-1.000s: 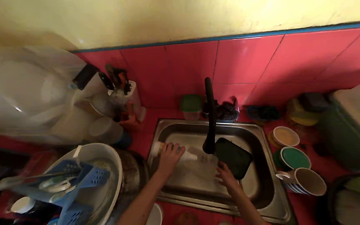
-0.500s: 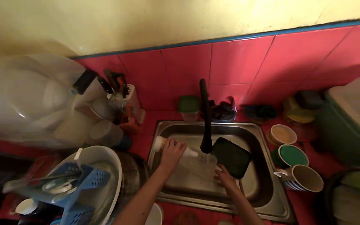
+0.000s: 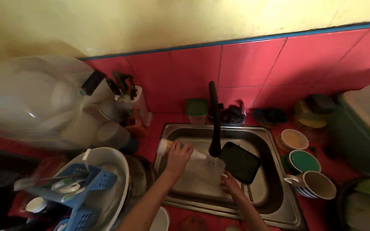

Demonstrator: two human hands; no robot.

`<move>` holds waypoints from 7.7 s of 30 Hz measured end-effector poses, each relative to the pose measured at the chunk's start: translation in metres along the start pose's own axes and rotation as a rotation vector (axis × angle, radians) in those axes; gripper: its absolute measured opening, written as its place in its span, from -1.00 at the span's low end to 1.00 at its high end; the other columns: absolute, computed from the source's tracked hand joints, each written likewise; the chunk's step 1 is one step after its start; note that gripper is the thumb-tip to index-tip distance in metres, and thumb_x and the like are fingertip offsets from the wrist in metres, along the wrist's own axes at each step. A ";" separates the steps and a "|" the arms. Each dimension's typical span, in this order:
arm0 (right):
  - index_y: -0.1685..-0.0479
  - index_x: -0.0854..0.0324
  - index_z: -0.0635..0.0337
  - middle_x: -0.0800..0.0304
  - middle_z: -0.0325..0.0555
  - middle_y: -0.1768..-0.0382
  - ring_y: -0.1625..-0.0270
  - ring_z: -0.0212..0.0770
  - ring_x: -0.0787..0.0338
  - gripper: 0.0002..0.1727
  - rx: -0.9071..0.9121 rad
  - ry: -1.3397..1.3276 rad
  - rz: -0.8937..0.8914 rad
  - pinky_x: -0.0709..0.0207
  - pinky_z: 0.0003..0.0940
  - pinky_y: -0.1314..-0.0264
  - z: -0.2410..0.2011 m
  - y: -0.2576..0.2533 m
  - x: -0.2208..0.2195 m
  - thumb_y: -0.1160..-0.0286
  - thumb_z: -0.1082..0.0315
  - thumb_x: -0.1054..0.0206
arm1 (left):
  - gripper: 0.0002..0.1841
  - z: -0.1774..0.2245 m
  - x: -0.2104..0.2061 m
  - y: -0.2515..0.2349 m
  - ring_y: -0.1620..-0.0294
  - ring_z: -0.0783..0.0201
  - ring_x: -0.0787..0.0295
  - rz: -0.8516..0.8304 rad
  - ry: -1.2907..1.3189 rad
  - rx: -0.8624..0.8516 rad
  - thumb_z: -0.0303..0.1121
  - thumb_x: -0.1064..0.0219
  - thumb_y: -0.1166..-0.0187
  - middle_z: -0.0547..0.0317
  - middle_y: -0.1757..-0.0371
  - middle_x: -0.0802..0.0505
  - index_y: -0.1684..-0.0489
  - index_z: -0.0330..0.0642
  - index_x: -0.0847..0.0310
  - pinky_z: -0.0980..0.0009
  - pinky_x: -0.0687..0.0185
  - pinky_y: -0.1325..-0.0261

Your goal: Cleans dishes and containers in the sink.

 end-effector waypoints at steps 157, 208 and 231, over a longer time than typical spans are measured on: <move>-0.55 -0.46 0.27 -0.67 0.33 -0.29 -0.21 0.18 -0.74 -0.57 -0.015 0.140 0.245 -0.62 0.16 -0.17 -0.041 -0.006 0.090 -0.83 0.31 -0.02 | -0.35 0.058 -0.135 0.013 -0.73 -0.26 -0.26 -0.547 1.473 1.149 -0.20 -0.20 -0.80 -0.39 -0.71 -0.35 -0.74 -0.43 -0.13 -0.14 -0.25 -0.67; 0.32 -0.74 0.17 -0.71 -0.10 0.65 0.65 -0.09 -0.74 -0.67 1.510 1.000 0.484 -0.56 -0.16 0.67 -0.147 0.176 0.043 -0.66 0.24 -0.09 | -0.59 0.023 -0.065 0.110 -0.47 -0.15 -0.59 -0.273 1.482 1.210 -0.52 -0.07 -0.78 -0.35 -0.47 -0.63 -0.58 -0.36 -0.40 -0.07 -0.49 -0.48; 0.29 -0.68 0.15 -0.72 -0.10 0.61 0.60 -0.20 -0.71 -0.70 1.613 0.885 0.627 -0.53 -0.35 0.59 -0.151 0.241 0.025 -0.73 0.23 -0.10 | -0.58 0.042 -0.055 0.106 -0.47 -0.11 -0.61 -0.297 1.586 1.032 -0.54 0.03 -0.80 -0.31 -0.49 -0.63 -0.60 -0.31 -0.41 -0.04 -0.51 -0.49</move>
Point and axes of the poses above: each hand's wrist, its own y-axis away from the middle knuckle, its own x-axis out of the back of the hand, z = x × y, the point moved 6 cm from there along -y, towards the middle knuckle
